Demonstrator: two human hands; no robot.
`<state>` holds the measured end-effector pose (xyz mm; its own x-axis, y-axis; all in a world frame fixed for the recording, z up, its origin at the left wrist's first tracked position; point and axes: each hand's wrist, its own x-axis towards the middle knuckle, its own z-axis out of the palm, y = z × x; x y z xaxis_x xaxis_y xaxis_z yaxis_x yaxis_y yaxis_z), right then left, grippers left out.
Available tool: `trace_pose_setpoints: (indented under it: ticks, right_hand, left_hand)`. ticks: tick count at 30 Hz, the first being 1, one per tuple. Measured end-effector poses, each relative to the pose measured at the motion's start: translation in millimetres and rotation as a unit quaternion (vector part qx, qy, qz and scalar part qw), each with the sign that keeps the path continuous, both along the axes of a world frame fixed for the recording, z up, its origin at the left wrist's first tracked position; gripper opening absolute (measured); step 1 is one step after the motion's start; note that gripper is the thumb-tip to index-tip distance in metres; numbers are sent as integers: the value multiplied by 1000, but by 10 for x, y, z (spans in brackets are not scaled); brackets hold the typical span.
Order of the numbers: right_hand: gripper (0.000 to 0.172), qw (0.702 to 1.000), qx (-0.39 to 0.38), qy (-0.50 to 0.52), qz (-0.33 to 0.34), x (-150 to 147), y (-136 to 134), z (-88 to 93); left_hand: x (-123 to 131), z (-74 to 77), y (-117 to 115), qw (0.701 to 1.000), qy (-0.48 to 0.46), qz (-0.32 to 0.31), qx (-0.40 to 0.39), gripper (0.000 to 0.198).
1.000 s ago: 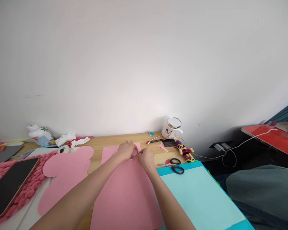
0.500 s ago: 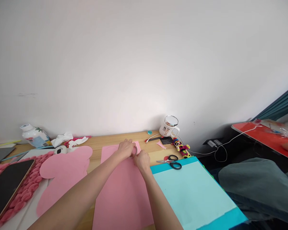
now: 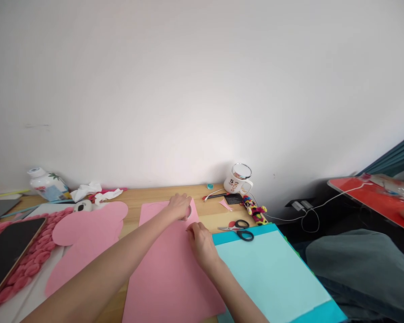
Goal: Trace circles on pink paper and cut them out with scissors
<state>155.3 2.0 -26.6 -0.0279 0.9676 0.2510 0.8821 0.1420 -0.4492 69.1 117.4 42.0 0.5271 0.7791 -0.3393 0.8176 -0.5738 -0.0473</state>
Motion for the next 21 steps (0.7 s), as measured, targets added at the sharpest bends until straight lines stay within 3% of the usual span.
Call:
trace_pose_setpoints:
  ticks: [3, 9, 15, 18, 21]
  right_hand:
    - [20, 996, 51, -62, 50, -62, 62, -83]
    - [28, 970, 91, -194, 112, -354, 255, -204]
    - [40, 956, 73, -263, 110, -681, 481, -163]
    - [33, 959, 47, -261, 103, -744, 564, -109]
    - [23, 969, 25, -229, 85, -748, 602, -68]
  left_hand:
    - [6, 8, 24, 1000, -6, -7, 0, 36]
    - [-1, 58, 67, 1000, -4, -21, -12, 62]
    - [98, 20, 117, 999, 22, -14, -21, 49]
    - [139, -7, 130, 999, 33, -10, -22, 33]
    - [154, -5, 113, 999, 38, -4, -18, 31]
